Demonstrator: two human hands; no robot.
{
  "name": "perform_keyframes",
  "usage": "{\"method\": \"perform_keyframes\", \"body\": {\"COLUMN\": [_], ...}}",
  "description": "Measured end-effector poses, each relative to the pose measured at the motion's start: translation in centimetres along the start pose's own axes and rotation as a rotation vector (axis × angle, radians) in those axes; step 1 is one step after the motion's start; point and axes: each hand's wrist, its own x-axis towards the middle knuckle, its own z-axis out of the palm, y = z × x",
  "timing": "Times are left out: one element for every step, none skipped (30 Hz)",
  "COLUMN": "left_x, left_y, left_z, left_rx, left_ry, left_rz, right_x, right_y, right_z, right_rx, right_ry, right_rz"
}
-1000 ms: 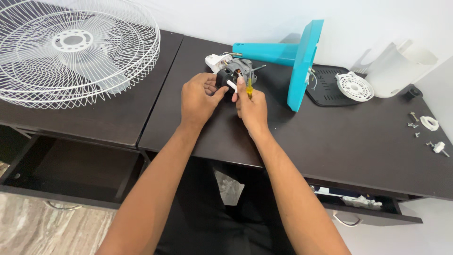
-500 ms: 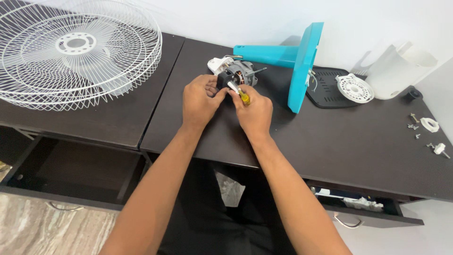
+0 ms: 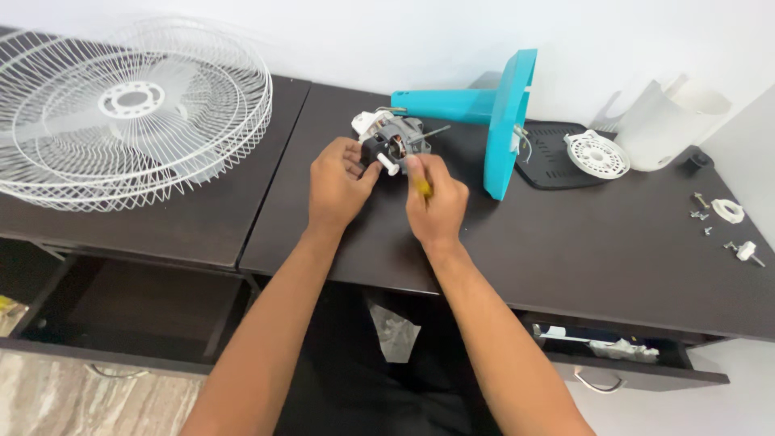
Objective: The person assembles a table fan by inserting a white plastic shaft into the motor housing and securing it with a screwdriver. They then attach the motor assembly into the fan base and place the rear grill on top.
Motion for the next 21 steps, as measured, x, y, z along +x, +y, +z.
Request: {"method": "perform_keyframes", "body": {"left_x": [0.0, 0.2, 0.4, 0.4, 0.4, 0.5, 0.6, 0.8, 0.9, 0.8, 0.7, 0.8, 0.9, 1.0, 1.0, 0.9, 0.9, 1.0, 1.0, 1.0, 1.1], "left_y": [0.0, 0.1, 0.0, 0.0, -0.1, -0.1, -0.2, -0.3, -0.3, -0.5, -0.7, -0.8, -0.9, -1.1, -1.3, -1.5, -1.7, -1.9, -2.1, -2.2, -2.2], "left_z": [-0.1, 0.0, -0.1, -0.2, -0.2, -0.4, -0.5, -0.5, -0.5, -0.4, -0.4, -0.4, -0.3, -0.3, -0.2, -0.2, -0.3, -0.3, -0.3, -0.3, -0.3], "left_rx": [0.003, 0.025, 0.047, 0.07, 0.067, 0.066, 0.066, 0.051, 0.036, 0.022, 0.006, -0.013, -0.031, -0.052, -0.073, -0.095, -0.092, -0.09, -0.087, -0.105, -0.123], "left_ry": [-0.004, 0.009, 0.022, 0.036, 0.03, 0.029, 0.027, 0.027, 0.026, 0.02, 0.022, 0.025, 0.029, 0.031, 0.033, 0.035, 0.043, 0.052, 0.062, 0.063, 0.065], "left_rz": [0.0, -0.002, -0.003, -0.008, -0.032, -0.055, -0.079, -0.08, -0.081, -0.088, -0.102, -0.112, -0.122, -0.131, -0.14, -0.15, -0.149, -0.148, -0.147, -0.148, -0.15], "right_x": [-0.2, -0.3, -0.2, -0.3, -0.4, -0.5, -0.6, -0.4, -0.1, -0.1, -0.1, 0.0, 0.2, 0.3, 0.5, 0.6, 0.6, 0.7, 0.8, 0.9, 0.9], "right_y": [0.0, 0.1, 0.2, 0.1, 0.2, 0.1, 0.1, 0.0, 0.1, 0.0, 0.0, 0.0, 0.0, 0.0, 0.0, 0.1, 0.1, 0.2, 0.3, 0.3, 0.3], "right_z": [-0.2, -0.5, -0.6, -0.6, -0.7, -0.9, -1.0, -1.0, -0.9, -0.9, -0.9, -1.0, -1.1, -1.1, -1.2, -1.3, -1.3, -1.3, -1.3, -1.3, -1.3], "right_rx": [0.0, -0.005, 0.005, 0.015, 0.025, 0.047, 0.068, 0.092, 0.135, 0.174, 0.213, 0.18, 0.147, 0.115, 0.132, 0.148, 0.164, 0.132, 0.099, 0.07, 0.039], "right_ry": [0.028, 0.056, 0.065, 0.071, 0.077, 0.074, 0.07, 0.067, 0.096, 0.123, 0.151, 0.174, 0.197, 0.218, 0.226, 0.232, 0.239, 0.237, 0.234, 0.232, 0.214], "right_rz": [-0.011, -0.026, -0.038, -0.048, -0.059, -0.009, 0.042, 0.092, 0.091, 0.098, 0.103, 0.131, 0.158, 0.187, 0.207, 0.227, 0.247, 0.223, 0.198, 0.173, 0.182]}}
